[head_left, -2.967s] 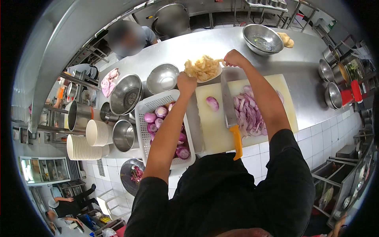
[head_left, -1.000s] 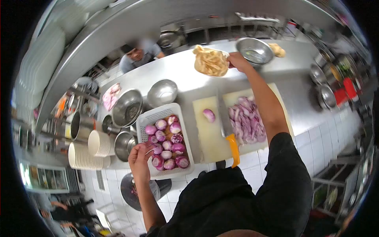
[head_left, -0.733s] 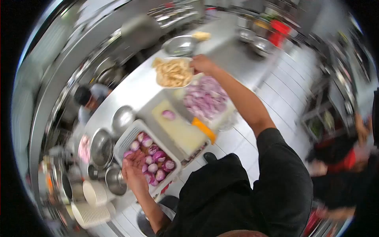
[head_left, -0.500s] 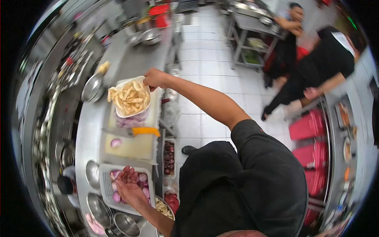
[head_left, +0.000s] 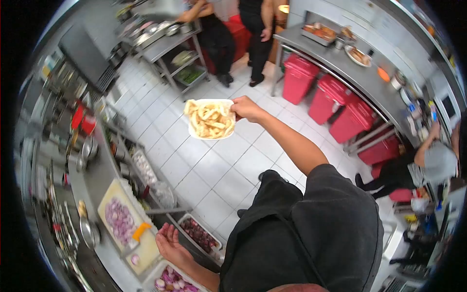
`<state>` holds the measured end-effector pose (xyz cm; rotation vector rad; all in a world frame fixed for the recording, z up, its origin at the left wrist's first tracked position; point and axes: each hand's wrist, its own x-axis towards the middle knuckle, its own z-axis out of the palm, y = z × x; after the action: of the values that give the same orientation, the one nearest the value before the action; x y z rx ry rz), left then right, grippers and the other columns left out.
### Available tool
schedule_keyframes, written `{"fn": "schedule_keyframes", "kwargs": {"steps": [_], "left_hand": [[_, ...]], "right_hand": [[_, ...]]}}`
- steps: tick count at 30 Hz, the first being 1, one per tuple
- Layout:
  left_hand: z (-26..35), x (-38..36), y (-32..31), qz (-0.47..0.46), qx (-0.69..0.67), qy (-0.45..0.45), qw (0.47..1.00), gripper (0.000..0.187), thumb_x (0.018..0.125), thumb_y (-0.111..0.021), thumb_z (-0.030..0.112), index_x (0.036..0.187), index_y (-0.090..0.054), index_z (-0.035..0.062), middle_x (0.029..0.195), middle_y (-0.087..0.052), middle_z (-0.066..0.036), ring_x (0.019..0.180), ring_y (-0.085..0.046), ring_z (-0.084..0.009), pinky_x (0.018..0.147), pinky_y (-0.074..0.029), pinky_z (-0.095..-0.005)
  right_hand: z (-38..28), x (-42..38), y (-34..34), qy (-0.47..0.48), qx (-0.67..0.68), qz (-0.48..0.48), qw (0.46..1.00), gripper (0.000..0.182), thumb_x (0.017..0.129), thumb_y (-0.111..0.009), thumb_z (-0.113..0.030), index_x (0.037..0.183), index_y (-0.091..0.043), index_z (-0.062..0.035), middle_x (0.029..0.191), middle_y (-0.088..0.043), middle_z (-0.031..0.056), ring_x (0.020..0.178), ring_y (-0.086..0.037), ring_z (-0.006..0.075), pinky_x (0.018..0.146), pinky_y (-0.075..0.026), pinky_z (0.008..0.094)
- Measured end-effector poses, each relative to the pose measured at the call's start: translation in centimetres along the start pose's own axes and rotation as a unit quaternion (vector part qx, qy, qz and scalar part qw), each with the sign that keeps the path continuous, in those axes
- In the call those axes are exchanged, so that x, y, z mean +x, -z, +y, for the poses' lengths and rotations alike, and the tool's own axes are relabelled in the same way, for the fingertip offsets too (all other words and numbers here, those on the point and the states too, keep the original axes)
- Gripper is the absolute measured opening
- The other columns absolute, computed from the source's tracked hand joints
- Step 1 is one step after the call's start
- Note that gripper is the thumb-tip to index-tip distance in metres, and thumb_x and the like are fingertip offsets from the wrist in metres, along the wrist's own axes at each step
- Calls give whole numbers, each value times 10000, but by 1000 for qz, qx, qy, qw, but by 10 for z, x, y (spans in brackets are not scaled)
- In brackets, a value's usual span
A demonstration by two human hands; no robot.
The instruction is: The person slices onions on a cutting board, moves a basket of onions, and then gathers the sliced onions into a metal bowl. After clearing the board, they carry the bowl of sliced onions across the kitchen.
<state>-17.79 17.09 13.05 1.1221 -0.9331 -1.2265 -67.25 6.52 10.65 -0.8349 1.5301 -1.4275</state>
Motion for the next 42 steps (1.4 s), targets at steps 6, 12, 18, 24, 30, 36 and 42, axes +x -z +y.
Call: {"fn": "schedule_keyframes", "kwargs": {"steps": [6,12,18,24,30,36,42], "left_hand": [[-42,-6,-72,-33,67,40,996,377,1026,-520,370,1104,-591,9,1072,-654,-103,952,-635,-194,842,-502,-317],[-104,-23,-136,1,121,55,991,365,1010,-548,388,1065,-606,33,1020,-663,-70,909,-622,-172,794,-491,-304],[-167,-81,-196,108,128,93,981,291,986,-605,357,973,-603,66,881,-646,-13,775,-599,-107,652,-468,-247],[-184,-125,-247,58,217,108,969,224,976,-618,281,949,-645,60,806,-619,1,701,-574,-84,613,-468,-231],[-191,-128,-256,89,316,78,941,294,892,-697,282,925,-678,-9,782,-655,-38,695,-592,-102,616,-472,-252],[-186,-156,-246,128,334,109,927,325,895,-704,308,940,-687,-14,764,-651,-42,701,-600,-120,660,-495,-278],[-216,-189,-203,160,342,147,914,306,878,-721,281,958,-692,-13,825,-685,-65,715,-615,-138,670,-504,-292]], "right_hand": [[24,-77,239,8,-2,260,966,184,811,-608,-54,939,-674,60,828,-693,119,682,-695,211,605,-588,332],[64,-158,463,25,47,476,878,168,852,-561,-42,963,-662,33,888,-698,116,727,-686,206,598,-563,325],[143,-220,704,-14,-4,625,780,284,825,-572,-13,1090,-603,82,998,-661,155,828,-685,256,676,-610,400],[212,-297,894,-145,-624,507,577,199,865,-624,-193,878,-702,-10,779,-693,183,700,-675,336,603,-554,464],[194,-314,973,-334,-659,425,523,391,882,-608,-453,1025,-755,-120,939,-736,135,827,-709,281,699,-564,486],[213,-286,905,-328,-644,414,554,359,905,-586,-421,1053,-709,-118,889,-694,120,761,-659,258,653,-532,436],[238,-211,828,-262,-536,416,687,328,927,-563,-389,1080,-663,-116,839,-653,104,696,-609,235,607,-501,387]]}}
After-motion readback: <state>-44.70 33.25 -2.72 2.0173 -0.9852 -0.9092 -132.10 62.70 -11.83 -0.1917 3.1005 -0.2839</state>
